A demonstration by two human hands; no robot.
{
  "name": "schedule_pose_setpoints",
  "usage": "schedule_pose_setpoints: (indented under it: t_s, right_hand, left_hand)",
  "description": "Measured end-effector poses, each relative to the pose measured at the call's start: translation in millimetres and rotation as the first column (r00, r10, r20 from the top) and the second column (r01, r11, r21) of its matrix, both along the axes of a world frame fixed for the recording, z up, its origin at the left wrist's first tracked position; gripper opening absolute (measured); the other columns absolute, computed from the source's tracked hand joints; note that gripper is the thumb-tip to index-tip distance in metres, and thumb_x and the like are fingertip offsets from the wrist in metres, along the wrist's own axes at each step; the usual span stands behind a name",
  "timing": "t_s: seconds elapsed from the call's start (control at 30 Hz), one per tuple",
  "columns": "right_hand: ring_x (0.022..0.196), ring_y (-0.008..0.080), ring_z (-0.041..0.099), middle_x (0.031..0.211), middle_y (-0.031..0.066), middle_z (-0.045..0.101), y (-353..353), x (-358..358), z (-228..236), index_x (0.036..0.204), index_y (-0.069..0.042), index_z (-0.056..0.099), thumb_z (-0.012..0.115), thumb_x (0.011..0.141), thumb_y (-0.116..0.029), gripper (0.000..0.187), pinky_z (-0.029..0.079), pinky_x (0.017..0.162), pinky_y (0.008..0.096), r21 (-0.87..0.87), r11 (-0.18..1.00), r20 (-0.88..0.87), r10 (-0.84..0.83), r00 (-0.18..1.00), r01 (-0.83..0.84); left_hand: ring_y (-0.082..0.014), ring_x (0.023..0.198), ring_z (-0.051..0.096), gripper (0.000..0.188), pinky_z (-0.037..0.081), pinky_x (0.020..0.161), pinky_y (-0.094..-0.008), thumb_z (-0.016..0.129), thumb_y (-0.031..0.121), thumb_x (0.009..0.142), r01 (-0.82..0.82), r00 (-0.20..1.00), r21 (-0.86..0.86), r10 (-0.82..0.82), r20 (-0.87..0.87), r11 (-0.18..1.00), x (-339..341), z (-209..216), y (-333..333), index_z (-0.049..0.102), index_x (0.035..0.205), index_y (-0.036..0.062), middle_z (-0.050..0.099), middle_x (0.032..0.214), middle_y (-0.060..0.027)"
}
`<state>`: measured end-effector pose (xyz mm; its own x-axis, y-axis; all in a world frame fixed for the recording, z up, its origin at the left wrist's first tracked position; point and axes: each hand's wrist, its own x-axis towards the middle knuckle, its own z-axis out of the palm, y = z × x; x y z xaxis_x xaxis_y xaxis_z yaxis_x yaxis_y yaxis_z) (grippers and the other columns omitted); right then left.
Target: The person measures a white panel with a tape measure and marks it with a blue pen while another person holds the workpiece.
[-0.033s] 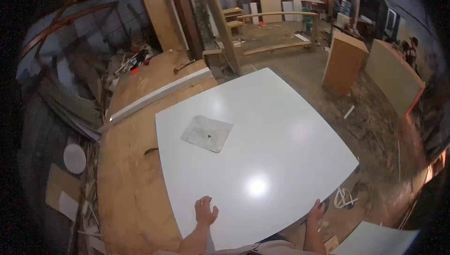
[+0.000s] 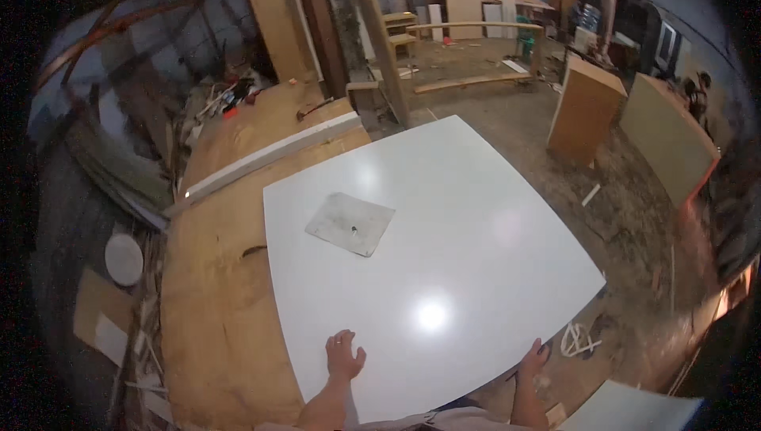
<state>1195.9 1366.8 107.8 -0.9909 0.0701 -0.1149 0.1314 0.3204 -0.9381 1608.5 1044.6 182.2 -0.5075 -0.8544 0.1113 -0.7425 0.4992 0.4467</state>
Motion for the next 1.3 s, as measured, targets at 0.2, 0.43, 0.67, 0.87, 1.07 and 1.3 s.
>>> schedule_pose_setpoints:
  t_s: [0.2, 0.43, 0.67, 0.87, 1.07, 1.3]
  right_hand:
    - [0.109, 0.0293, 0.062, 0.128, 0.0202, 0.061, 19.8, -58.3, -20.2, 0.133, 0.01, 0.053, 0.052, 0.105, -0.031, 0.05, 0.051, 0.096, 0.0388, -0.015, 0.997, -0.183, 0.076, 0.98, -0.08]
    - [0.125, 0.0353, 0.056, 0.142, 0.0168, 0.054, -32.9, -8.8, 49.5, 0.146, 0.001, 0.042, 0.029, 0.107, -0.046, 0.063, 0.047, 0.105, 0.0458, -0.705, 0.691, 0.144, 0.364, 0.92, -0.163]
    - [0.121, 0.0361, 0.057, 0.139, 0.0197, 0.055, -22.6, -24.5, 29.9, 0.145, 0.001, 0.043, 0.029, 0.108, -0.042, 0.059, 0.048, 0.104, 0.0462, -0.738, 0.67, 0.221, 0.348, 0.911, -0.077]
    - [0.12, 0.0353, 0.059, 0.136, 0.0218, 0.057, -7.6, -39.2, 3.1, 0.139, 0.008, 0.047, 0.032, 0.108, -0.036, 0.056, 0.047, 0.104, 0.0433, -0.537, 0.762, -0.044, 0.402, 0.914, -0.362]
    - [0.127, 0.0327, 0.053, 0.141, 0.0191, 0.052, -1.2, -37.9, -5.0, 0.143, 0.007, 0.044, 0.034, 0.108, -0.037, 0.056, 0.041, 0.109, 0.0425, -0.698, 0.701, 0.14, 0.334, 0.932, -0.146]
    - [0.123, 0.0296, 0.056, 0.137, 0.0163, 0.056, -1.2, -41.9, -15.9, 0.14, 0.005, 0.047, 0.034, 0.109, -0.039, 0.056, 0.043, 0.108, 0.0413, -0.734, 0.669, 0.132, 0.317, 0.939, -0.122]
  left_hand:
    - [-0.032, 0.132, 0.045, 0.051, 0.027, 0.119, -0.0539, 0.066, 0.031, 0.084, -0.024, 0.999, 0.003, 0.024, -0.036, 1.0, -14.2, 5.4, -1.3, 0.056, 0.129, 0.0098, 0.051, 0.138, -0.0095]
    - [-0.0283, 0.134, 0.042, 0.05, 0.027, 0.12, -0.0514, 0.066, 0.031, 0.085, -0.049, 0.999, -0.008, 0.049, 0.002, 0.999, 0.0, 7.8, 0.8, 0.054, 0.129, 0.0115, 0.051, 0.138, -0.0075]
    - [-0.0262, 0.136, 0.041, 0.05, 0.027, 0.12, -0.0504, 0.064, 0.031, 0.086, -0.053, 0.998, 0.003, 0.053, 0.044, 0.999, -0.4, 8.1, 0.4, 0.053, 0.131, 0.0126, 0.049, 0.14, -0.0076]
    - [-0.0272, 0.136, 0.041, 0.051, 0.026, 0.121, -0.0503, 0.065, 0.03, 0.086, -0.049, 0.998, 0.026, 0.048, 0.034, 0.998, -5.1, 14.0, -0.8, 0.053, 0.131, 0.0122, 0.05, 0.14, -0.0076]
    - [-0.0277, 0.137, 0.04, 0.051, 0.024, 0.123, -0.0492, 0.064, 0.03, 0.086, -0.054, 0.996, 0.054, 0.05, 0.067, 0.997, -5.2, 12.3, 0.1, 0.054, 0.132, 0.0114, 0.05, 0.141, -0.0074]
    - [-0.0271, 0.138, 0.039, 0.05, 0.021, 0.123, -0.0487, 0.063, 0.029, 0.086, -0.054, 0.997, 0.073, 0.05, 0.055, 0.996, -8.0, 17.2, 0.1, 0.054, 0.132, 0.0107, 0.049, 0.142, -0.0076]
